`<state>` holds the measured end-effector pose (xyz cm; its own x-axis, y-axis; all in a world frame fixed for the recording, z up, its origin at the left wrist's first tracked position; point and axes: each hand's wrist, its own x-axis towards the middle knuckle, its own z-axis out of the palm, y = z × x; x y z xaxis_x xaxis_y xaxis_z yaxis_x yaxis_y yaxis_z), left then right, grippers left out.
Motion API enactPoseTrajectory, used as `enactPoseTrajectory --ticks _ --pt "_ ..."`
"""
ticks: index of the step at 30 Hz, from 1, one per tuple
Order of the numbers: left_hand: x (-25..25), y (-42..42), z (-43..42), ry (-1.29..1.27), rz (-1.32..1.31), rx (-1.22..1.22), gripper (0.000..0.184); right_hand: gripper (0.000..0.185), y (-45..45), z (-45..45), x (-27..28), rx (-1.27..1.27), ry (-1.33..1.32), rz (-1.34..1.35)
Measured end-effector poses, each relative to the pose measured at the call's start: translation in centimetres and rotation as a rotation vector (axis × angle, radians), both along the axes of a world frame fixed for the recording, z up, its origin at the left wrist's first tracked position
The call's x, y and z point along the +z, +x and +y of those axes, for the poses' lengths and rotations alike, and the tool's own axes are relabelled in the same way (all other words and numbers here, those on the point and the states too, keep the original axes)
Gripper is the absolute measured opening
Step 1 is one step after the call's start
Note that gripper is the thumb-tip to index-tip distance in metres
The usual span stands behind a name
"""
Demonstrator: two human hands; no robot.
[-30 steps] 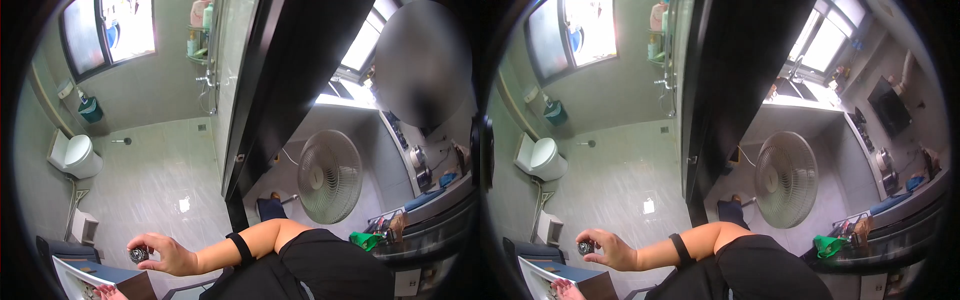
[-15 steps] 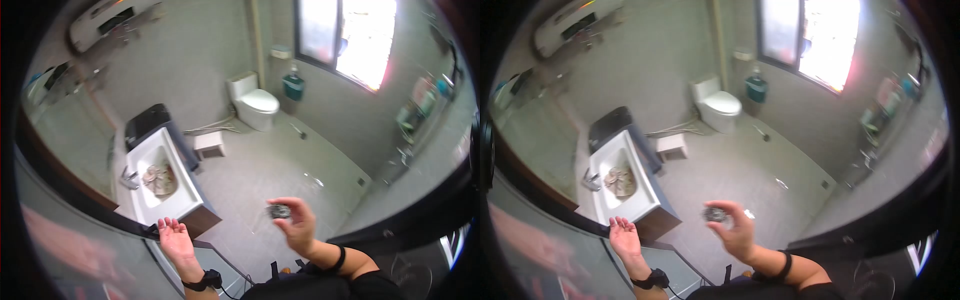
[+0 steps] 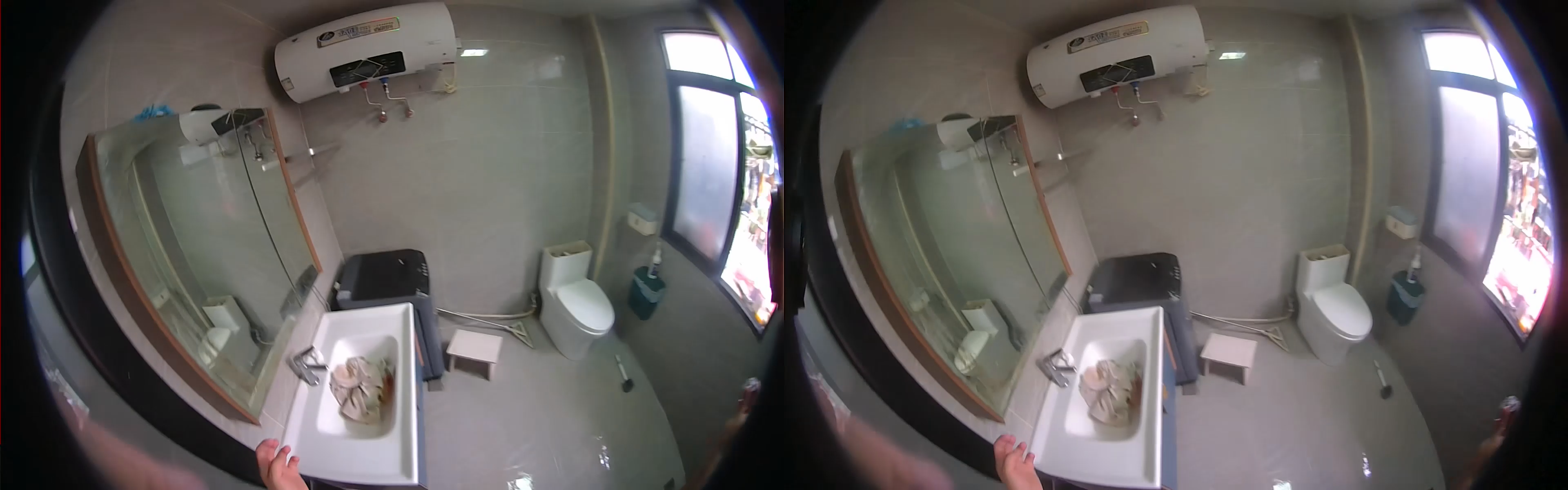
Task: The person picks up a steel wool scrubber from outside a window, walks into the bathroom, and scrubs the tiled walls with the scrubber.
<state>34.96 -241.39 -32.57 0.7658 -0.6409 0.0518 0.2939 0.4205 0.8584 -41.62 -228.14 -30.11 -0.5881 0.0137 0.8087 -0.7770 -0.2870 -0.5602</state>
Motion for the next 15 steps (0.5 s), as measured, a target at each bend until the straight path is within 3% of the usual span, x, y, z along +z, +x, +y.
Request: enactPoseTrajectory --ticks 2,5,7,11,14,15 --pt "0.8 1.2 -2.3 0.007 -0.248 0.155 0.034 0.027 -2.0 -4.0 3.8 -0.014 -0.089 0.222" --pt "1.8 1.8 -5.2 0.046 -0.552 0.319 0.032 0.024 -6.4 -13.5 6.2 -0.357 -0.107 0.316" --pt "4.9 0.2 -7.6 0.078 -0.672 0.450 0.028 0.025 -8.2 -19.0 9.2 -0.496 0.024 0.400" --pt "6.2 0.3 -11.7 0.200 -0.968 0.749 0.015 0.029 -9.4 -32.5 13.9 -0.748 0.298 0.580" --pt "8.9 0.2 -14.7 0.184 -0.972 0.869 0.015 0.028 -11.1 -42.0 14.7 -0.775 0.384 0.666" --pt "10.2 -0.6 -16.5 0.231 -1.113 1.030 0.018 0.028 -11.6 -45.4 14.5 -0.780 0.399 0.677"
